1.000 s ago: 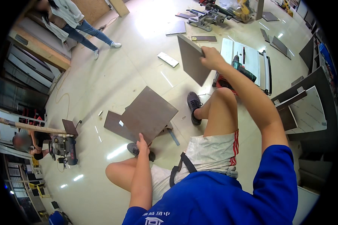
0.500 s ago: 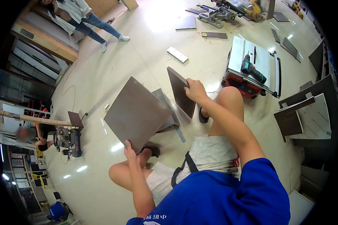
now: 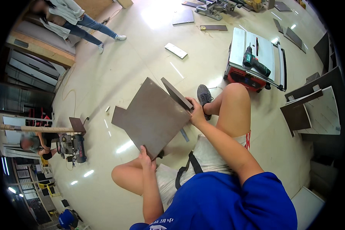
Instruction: The person sits on the floor and uses a cordless drill to fasten screws into flat-pack wooden panels. They align the pieces, drill them together, and assemble a small cabinet-like structure.
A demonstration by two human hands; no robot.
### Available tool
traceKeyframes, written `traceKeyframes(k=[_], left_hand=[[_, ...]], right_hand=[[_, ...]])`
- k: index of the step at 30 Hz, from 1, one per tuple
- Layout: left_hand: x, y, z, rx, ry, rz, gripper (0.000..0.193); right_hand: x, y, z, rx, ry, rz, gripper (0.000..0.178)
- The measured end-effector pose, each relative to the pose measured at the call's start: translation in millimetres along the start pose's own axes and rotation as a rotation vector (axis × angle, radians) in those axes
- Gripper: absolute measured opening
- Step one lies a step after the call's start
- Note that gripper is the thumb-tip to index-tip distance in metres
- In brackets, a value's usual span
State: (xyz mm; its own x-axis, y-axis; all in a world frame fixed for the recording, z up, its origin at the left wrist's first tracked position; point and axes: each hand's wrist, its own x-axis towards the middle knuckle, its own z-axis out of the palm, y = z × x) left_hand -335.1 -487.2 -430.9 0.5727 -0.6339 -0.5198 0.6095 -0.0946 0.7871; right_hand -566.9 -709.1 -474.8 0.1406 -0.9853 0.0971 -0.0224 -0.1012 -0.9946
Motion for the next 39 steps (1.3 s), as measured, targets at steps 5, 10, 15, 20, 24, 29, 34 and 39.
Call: traceKeyframes(k=[5, 10, 15, 20, 24, 29, 34, 39], left_hand=[[-2, -7, 6, 0.042, -0.063, 0.065, 0.049], [-2, 0, 7, 0.062, -0.042, 0.052, 0.049], [-4, 16, 11, 0.129, 0.026, 0.015, 0.049], [-1, 19, 1, 0.137, -0.02, 0.059, 0.05], [-5, 25, 8, 0.19, 0.005, 0.079, 0.049], [-5, 34, 15, 0.268, 0.08, 0.076, 0.047], [-1, 39, 12, 0.284, 0.053, 0.091, 0.047], [2, 39, 6, 0.279, 0.028, 0.083, 0.048]], right_hand=[[3, 25, -3, -0.089, 0.026, -0.055, 0.054], [-3, 18, 2, -0.145, -0.064, -0.142, 0.064], [-9, 5, 11, -0.15, -0.095, -0.084, 0.063], [-13, 9, 21, -0.155, -0.108, -0.06, 0.064], [-15, 13, 24, -0.161, -0.097, -0.097, 0.064], [-14, 10, 23, -0.128, -0.08, -0.142, 0.064], [-16, 12, 27, -0.096, -0.068, -0.136, 0.061], [-15, 11, 27, -0.088, -0.059, -0.13, 0.058]])
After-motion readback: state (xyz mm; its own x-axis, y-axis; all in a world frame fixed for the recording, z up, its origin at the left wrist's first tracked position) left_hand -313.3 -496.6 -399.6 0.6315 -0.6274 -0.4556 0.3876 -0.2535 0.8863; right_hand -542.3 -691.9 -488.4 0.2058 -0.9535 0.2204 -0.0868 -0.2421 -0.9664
